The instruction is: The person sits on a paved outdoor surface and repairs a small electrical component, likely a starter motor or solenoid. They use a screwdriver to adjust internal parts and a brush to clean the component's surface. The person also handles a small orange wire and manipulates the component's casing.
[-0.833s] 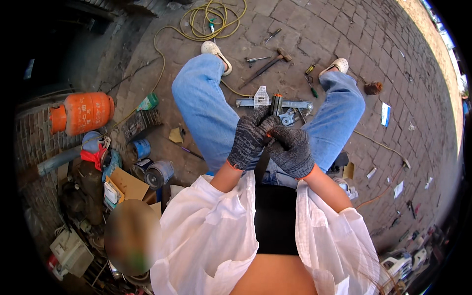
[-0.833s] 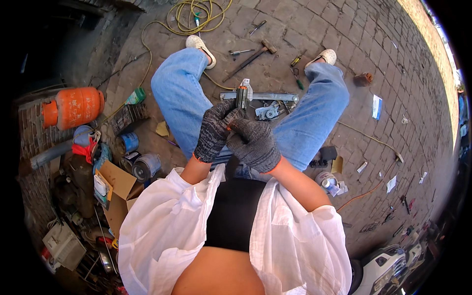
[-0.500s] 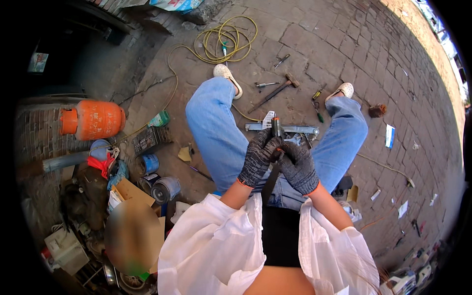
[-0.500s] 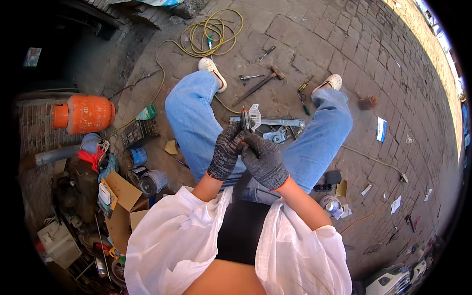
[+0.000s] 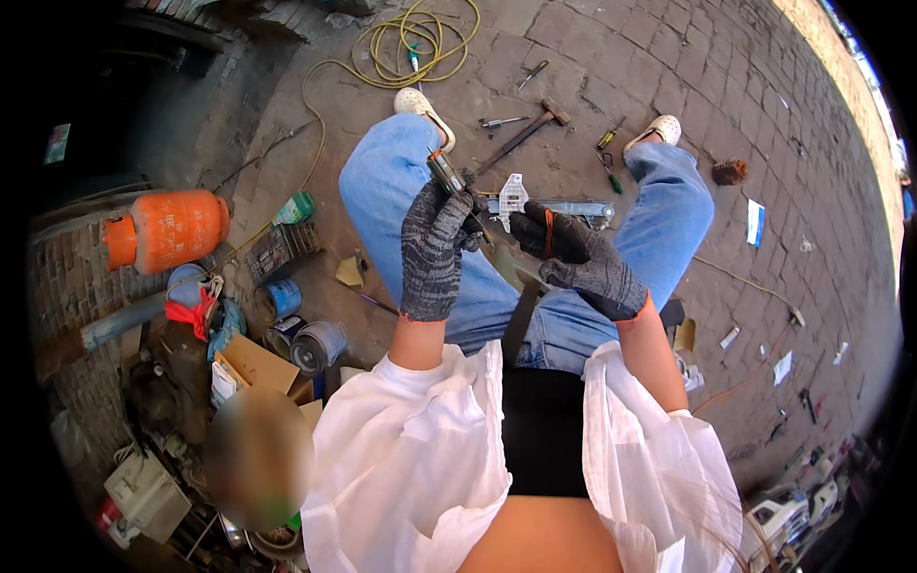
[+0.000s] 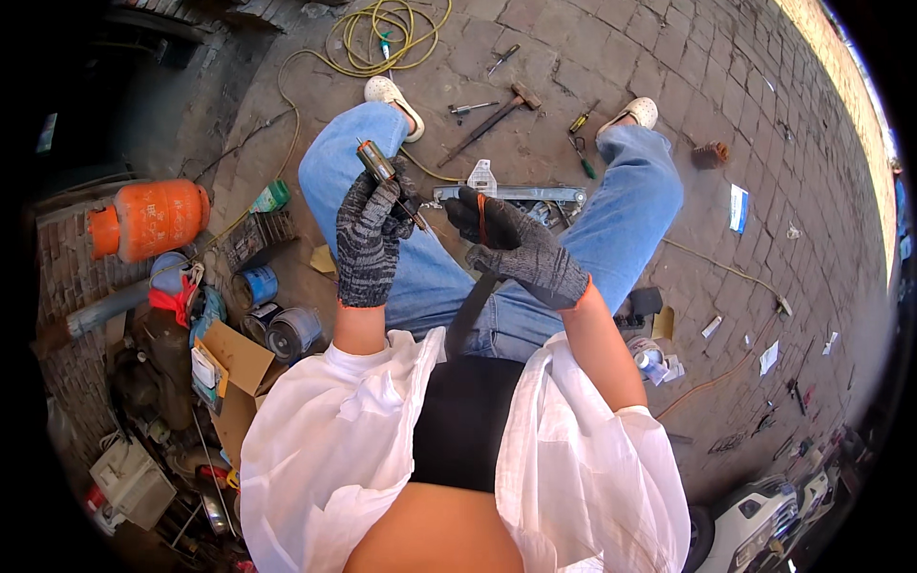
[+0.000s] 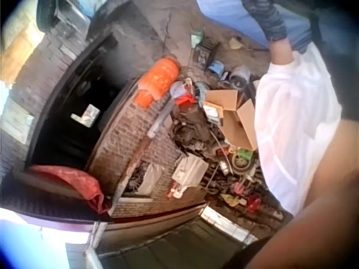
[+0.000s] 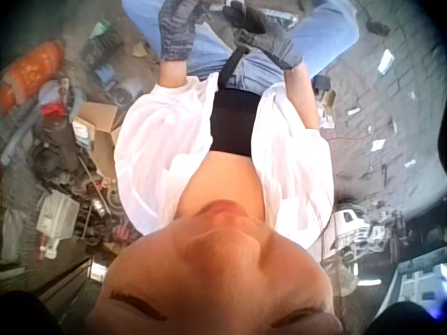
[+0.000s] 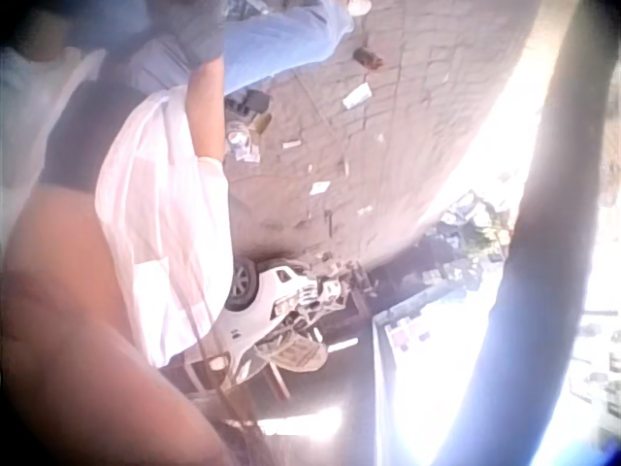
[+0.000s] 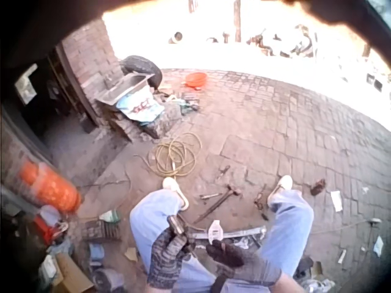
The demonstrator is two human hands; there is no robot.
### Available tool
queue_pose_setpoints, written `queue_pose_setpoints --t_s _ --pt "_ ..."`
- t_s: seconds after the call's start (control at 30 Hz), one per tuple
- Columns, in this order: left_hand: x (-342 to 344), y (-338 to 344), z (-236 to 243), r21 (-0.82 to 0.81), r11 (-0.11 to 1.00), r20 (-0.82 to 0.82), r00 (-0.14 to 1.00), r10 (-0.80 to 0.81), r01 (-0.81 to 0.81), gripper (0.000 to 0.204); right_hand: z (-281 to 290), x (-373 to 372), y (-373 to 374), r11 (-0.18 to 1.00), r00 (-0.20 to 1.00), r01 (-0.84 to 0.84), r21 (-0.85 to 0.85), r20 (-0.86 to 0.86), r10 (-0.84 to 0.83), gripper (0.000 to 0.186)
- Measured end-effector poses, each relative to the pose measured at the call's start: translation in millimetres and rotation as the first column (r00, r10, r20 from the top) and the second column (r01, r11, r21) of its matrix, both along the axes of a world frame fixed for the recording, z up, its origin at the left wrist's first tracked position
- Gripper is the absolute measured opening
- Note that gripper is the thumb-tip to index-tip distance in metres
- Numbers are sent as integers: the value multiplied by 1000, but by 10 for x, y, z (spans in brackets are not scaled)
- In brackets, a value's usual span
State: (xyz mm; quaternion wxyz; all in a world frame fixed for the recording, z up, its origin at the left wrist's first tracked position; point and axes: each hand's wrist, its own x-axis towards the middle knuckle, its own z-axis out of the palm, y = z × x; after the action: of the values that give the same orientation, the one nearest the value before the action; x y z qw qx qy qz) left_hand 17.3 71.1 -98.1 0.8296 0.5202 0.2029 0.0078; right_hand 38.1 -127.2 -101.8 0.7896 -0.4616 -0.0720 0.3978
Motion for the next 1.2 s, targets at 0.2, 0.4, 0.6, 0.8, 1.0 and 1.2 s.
queue_pose_setpoints --t_s 0.2,0.4,0.6,0.8,1.0,1.2 --pt "-43 166 -73 -24 1000 1 1000 14 -14 29 -55 -14 -22 913 942 239 330 -308 -135 77" --pt "-99 238 -191 -68 997 -16 999 31 -32 31 -109 -35 2 889 939 331 318 -204 -277 62" --pt "-176 219 -116 68 997 14 999 -50 49 30 -208 143 -98 593 664 742 314 -468 -583 46" --pt "-275 37 -63 378 914 21 986 -165 145 30 -106 514 -330 401 474 881 251 -479 -739 48" --pt "-269 -115 43 567 805 115 951 -288 176 37 91 727 -444 466 533 826 318 -167 -830 48" --pt "-232 -105 245 345 913 34 969 -243 217 28 274 413 -213 607 190 708 -360 926 328 36"
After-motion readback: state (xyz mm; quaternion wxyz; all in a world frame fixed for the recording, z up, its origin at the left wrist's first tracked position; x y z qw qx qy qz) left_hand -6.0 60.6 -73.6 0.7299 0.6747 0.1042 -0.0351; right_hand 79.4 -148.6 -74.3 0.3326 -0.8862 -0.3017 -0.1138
